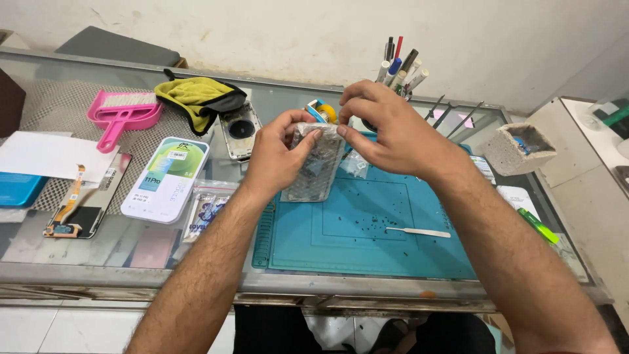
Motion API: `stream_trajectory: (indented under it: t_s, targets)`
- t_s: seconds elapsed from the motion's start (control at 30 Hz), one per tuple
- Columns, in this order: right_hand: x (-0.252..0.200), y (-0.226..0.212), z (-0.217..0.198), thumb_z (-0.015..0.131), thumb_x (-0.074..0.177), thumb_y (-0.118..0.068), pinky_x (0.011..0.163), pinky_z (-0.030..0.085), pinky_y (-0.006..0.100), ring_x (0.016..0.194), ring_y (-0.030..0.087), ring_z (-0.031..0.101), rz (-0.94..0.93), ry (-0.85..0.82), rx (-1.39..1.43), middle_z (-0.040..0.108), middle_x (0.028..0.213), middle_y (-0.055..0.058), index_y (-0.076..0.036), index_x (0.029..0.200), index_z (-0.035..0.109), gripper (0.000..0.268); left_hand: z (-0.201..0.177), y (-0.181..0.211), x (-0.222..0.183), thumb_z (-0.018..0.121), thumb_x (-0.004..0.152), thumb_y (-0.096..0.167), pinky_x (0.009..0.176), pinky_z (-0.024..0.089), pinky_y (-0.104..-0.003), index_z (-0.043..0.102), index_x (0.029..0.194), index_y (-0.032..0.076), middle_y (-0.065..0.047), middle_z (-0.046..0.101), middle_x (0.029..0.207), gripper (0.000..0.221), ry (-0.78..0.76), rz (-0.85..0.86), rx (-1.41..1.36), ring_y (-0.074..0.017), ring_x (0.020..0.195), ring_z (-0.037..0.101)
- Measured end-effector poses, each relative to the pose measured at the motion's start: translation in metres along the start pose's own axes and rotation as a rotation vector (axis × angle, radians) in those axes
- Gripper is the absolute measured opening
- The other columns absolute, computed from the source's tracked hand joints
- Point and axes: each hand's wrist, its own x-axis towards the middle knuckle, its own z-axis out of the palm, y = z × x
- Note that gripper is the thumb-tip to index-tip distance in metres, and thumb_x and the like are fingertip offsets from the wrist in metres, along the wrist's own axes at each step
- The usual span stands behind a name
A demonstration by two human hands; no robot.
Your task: Cleaning internal phone components with a toothbrush and assembling them into a new yellow phone housing.
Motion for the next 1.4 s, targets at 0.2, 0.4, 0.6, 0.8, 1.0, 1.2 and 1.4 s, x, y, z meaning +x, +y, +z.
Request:
stream_trajectory:
  t_s: [0.2, 0.4, 0.6, 0.8, 1.0, 1.2, 1.4]
  targets:
    - [-0.014, 0.006, 0.043, 0.075, 0.090, -0.012, 0.057, 0.054, 0.027, 0.070, 0.014, 0.063, 0.403, 0.323, 0.318, 0.067, 0.087, 0.007, -0.008, 0.091, 0.075, 0.004, 0.008, 0.006, -0.005, 0.077, 0.092, 0.014, 0.063, 0.064, -0.031, 0.066, 0.108, 0.010, -0.017, 0.079, 0.096, 0.020, 0.191, 0.062, -0.013, -0.0237, 0.087, 0.078]
    - [-0.023, 0.017, 0.097, 0.073, 0.095, -0.013, 0.058, 0.059, 0.026, 0.077, 0.013, 0.061, 0.658, 0.502, 0.807, 0.070, 0.092, 0.009, -0.002, 0.103, 0.076, 0.013, 0.015, 0.012, -0.010, 0.074, 0.095, 0.013, 0.059, 0.065, -0.034, 0.061, 0.106, 0.005, -0.023, 0.077, 0.097, 0.019, 0.253, 0.112, 0.013, -0.0309, 0.088, 0.078]
    - [-0.019, 0.014, 0.106, 0.072, 0.098, -0.015, 0.057, 0.057, 0.024, 0.078, 0.012, 0.058, 0.713, 0.562, 0.826, 0.068, 0.092, 0.011, -0.001, 0.106, 0.075, 0.016, 0.019, 0.014, -0.013, 0.073, 0.095, 0.011, 0.057, 0.064, -0.034, 0.061, 0.105, 0.005, -0.025, 0.077, 0.096, 0.017, 0.244, 0.160, 0.035, -0.0328, 0.087, 0.077]
    - [-0.016, 0.008, 0.107, 0.072, 0.099, -0.014, 0.056, 0.056, 0.025, 0.075, 0.012, 0.058, 0.722, 0.584, 0.799, 0.066, 0.086, 0.012, 0.001, 0.104, 0.075, 0.016, 0.022, 0.011, -0.012, 0.073, 0.095, 0.011, 0.057, 0.065, -0.034, 0.061, 0.104, 0.005, -0.025, 0.077, 0.096, 0.016, 0.229, 0.162, 0.033, -0.0325, 0.086, 0.077]
    - [-0.017, 0.012, 0.111, 0.072, 0.099, -0.016, 0.046, 0.051, 0.023, 0.056, 0.009, 0.058, 0.708, 0.582, 0.635, 0.061, 0.065, 0.008, -0.001, 0.094, 0.076, 0.017, 0.024, 0.017, -0.016, 0.072, 0.094, 0.009, 0.056, 0.064, -0.035, 0.061, 0.103, 0.005, -0.026, 0.076, 0.094, 0.015, 0.225, 0.183, 0.041, -0.0346, 0.084, 0.078]
    - [-0.015, 0.014, 0.105, 0.078, 0.094, -0.019, 0.044, 0.047, 0.021, 0.055, 0.004, 0.056, 0.707, 0.561, 0.475, 0.064, 0.062, 0.004, -0.006, 0.089, 0.079, 0.014, 0.026, 0.015, -0.017, 0.074, 0.093, 0.008, 0.056, 0.065, -0.034, 0.063, 0.102, 0.004, -0.025, 0.076, 0.093, 0.015, 0.225, 0.200, -0.005, -0.0338, 0.085, 0.078]
    - [-0.017, 0.005, 0.097, 0.081, 0.091, -0.023, 0.051, 0.049, 0.021, 0.058, 0.004, 0.056, 0.718, 0.539, 0.394, 0.067, 0.064, 0.003, -0.007, 0.085, 0.080, 0.017, 0.028, 0.015, -0.021, 0.074, 0.093, 0.008, 0.052, 0.062, -0.031, 0.065, 0.100, 0.004, -0.024, 0.077, 0.091, 0.012, 0.250, 0.195, -0.029, -0.0301, 0.080, 0.078]
